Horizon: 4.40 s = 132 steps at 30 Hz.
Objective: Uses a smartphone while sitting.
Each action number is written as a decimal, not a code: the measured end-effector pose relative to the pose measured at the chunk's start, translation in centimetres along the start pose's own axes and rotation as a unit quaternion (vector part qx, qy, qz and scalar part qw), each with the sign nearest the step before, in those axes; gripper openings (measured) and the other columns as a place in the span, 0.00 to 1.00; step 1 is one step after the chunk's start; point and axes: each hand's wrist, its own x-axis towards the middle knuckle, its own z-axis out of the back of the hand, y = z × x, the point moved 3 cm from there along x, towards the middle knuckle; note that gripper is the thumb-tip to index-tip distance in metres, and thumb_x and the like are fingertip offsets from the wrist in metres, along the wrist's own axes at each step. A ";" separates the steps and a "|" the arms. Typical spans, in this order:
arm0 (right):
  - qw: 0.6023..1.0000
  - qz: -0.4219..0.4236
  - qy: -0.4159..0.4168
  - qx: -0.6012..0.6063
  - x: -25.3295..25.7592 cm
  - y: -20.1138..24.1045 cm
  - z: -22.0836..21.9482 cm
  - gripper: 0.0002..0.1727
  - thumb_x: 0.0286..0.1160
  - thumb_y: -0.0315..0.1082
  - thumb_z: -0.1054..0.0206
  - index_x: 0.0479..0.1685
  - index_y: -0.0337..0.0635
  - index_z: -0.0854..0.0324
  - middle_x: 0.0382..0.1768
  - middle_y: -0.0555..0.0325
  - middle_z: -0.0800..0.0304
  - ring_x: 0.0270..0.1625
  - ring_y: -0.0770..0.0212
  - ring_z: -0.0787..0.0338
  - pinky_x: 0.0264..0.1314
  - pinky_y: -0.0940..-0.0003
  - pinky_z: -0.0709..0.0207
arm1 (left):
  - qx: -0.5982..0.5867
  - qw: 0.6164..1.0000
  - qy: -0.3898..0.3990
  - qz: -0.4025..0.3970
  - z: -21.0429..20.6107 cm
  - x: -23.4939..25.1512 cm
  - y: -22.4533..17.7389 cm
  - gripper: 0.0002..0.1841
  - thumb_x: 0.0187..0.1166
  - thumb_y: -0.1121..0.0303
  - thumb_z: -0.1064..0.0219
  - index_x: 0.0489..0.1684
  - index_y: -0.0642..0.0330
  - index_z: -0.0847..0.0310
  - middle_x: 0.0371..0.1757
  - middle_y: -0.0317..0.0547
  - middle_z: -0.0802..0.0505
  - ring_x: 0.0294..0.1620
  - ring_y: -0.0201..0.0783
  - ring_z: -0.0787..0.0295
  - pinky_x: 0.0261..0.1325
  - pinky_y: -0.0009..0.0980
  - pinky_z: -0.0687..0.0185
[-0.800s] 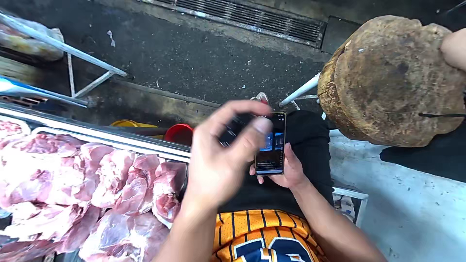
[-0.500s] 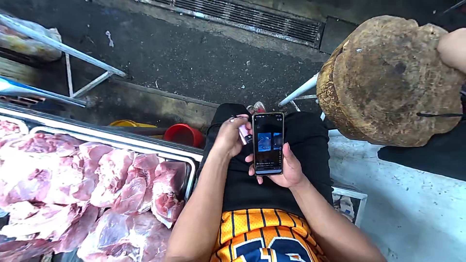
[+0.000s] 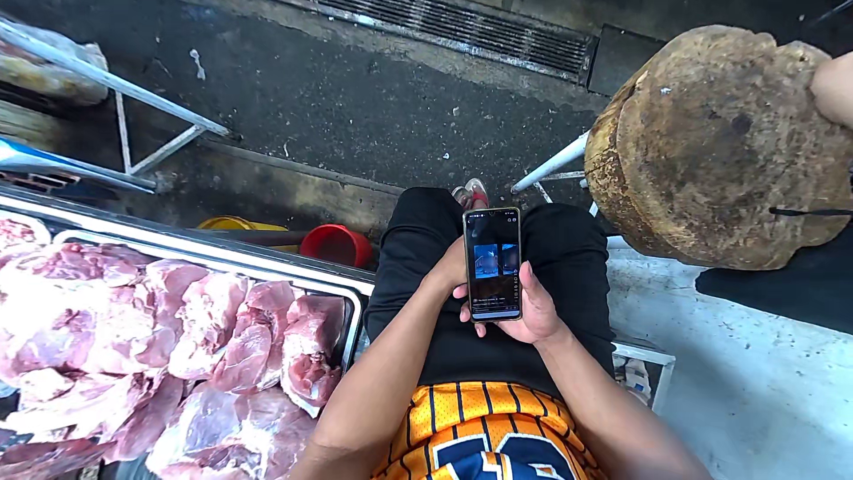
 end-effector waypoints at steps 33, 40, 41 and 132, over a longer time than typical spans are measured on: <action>1.000 -0.007 -0.014 -0.003 0.1 0.0 0.2 0.43 0.75 0.72 0.42 0.77 0.46 0.27 0.68 0.29 0.17 0.56 0.35 0.08 0.45 0.50 0.11 | 0.070 0.997 0.005 0.041 0.2 0.1 -0.2 0.15 0.66 0.69 0.22 0.49 0.57 0.15 0.39 0.38 0.08 0.39 0.28 0.13 0.50 0.32 0.16; 1.000 -0.011 -0.013 -0.002 0.2 0.0 0.3 0.43 0.75 0.72 0.42 0.77 0.46 0.27 0.69 0.29 0.18 0.56 0.36 0.08 0.45 0.50 0.11 | 0.024 0.998 -0.003 0.054 0.2 0.1 -0.1 0.09 0.73 0.71 0.28 0.48 0.56 0.16 0.36 0.36 0.11 0.36 0.26 0.15 0.46 0.28 0.17; 1.000 -0.010 -0.013 -0.001 0.2 0.0 0.3 0.43 0.75 0.72 0.42 0.77 0.46 0.27 0.69 0.29 0.18 0.56 0.35 0.08 0.45 0.50 0.11 | 0.018 0.998 -0.003 0.052 0.1 0.1 -0.1 0.10 0.74 0.71 0.29 0.50 0.56 0.16 0.37 0.36 0.11 0.37 0.25 0.15 0.47 0.27 0.17; 1.000 -0.009 -0.021 -0.012 0.1 0.1 -0.1 0.49 0.69 0.81 0.47 0.78 0.51 0.28 0.67 0.30 0.16 0.54 0.36 0.08 0.42 0.51 0.11 | 0.053 0.996 -0.005 0.066 0.0 -0.4 -0.6 0.07 0.72 0.71 0.27 0.43 0.55 0.17 0.31 0.36 0.13 0.30 0.27 0.18 0.39 0.29 0.20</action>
